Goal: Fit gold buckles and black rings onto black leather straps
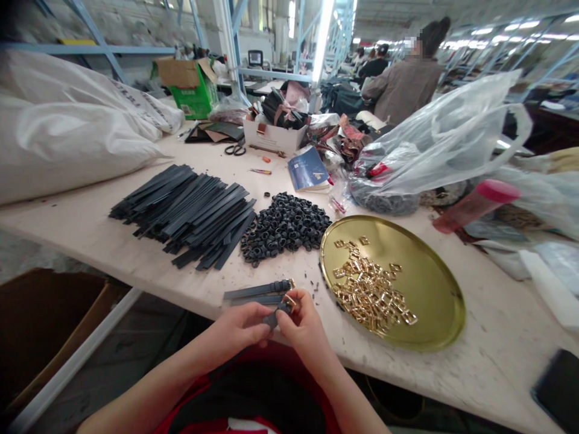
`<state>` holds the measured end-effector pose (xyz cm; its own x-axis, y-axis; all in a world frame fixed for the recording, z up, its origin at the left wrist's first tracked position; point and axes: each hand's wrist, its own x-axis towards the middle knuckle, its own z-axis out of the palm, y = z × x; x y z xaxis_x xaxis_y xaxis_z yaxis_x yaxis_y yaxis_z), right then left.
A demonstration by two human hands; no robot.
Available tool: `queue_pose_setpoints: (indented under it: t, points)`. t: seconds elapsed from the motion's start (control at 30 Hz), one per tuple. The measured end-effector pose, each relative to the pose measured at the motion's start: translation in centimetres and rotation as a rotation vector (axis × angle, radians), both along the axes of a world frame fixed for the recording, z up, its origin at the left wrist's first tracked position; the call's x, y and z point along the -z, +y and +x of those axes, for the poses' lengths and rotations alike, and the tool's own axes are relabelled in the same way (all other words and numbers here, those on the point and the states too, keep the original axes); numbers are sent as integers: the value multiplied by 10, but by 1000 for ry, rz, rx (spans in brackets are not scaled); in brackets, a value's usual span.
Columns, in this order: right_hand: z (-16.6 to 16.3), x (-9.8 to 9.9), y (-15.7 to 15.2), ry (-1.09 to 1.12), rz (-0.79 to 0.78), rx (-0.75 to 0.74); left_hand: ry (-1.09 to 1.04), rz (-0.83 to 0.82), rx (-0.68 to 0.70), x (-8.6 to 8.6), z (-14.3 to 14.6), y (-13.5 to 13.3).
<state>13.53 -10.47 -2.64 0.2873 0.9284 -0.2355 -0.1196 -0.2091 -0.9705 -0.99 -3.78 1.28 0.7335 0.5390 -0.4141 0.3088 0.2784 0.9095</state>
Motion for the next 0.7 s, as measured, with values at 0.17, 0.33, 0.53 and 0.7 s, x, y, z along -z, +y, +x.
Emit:
queue_pose_setpoints:
  t: [0.17,0.33,0.53,0.7]
  points:
    - [6,-6,-10,56,-86,-188,-4,23,116,-5,-2,-5]
    - [-8,1,-20,-349,11,93,-11,-50,41,2,8,-13]
    - [-19,3,-26,-497,52,153,28,-97,4,7,10,-14]
    - [-7,-2,-30,-480,27,-86,108,70,116,7,-1,-8]
